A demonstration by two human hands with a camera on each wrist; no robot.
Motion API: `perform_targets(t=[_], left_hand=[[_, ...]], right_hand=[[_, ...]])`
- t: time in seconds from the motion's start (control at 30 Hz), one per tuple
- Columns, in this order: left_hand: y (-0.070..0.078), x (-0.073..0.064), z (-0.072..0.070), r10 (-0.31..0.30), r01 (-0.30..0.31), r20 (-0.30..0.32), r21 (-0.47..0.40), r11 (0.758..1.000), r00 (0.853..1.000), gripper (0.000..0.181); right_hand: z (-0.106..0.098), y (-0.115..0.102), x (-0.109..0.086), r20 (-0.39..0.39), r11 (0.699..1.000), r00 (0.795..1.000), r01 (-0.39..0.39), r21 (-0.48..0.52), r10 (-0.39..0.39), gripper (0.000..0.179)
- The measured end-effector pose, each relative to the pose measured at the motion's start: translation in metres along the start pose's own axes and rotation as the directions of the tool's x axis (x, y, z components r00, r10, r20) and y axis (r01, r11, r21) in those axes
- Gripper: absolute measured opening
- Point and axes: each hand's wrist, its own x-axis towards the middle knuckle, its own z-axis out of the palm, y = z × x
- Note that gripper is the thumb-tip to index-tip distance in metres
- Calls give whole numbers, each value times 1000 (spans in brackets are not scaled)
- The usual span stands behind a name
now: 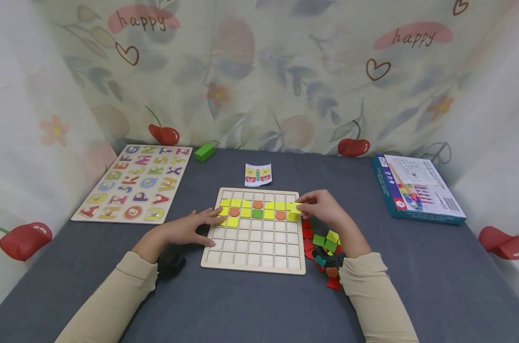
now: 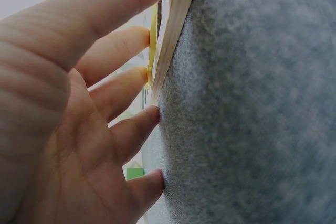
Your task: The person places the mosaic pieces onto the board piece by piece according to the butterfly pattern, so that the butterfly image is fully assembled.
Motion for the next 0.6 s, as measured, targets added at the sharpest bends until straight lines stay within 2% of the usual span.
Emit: perform_targets(t=[0.4,0.6], left_hand=[[2,-1,1,1,-1,-4,-9,1000,1000,74],[1,-1,1,12,-12,-2,-16,1000,1000,73]], right_hand=[[34,-28,26,100,993,992,62,104,-72,27],[53,-41,35,142,991,988,47,122,-64,23]])
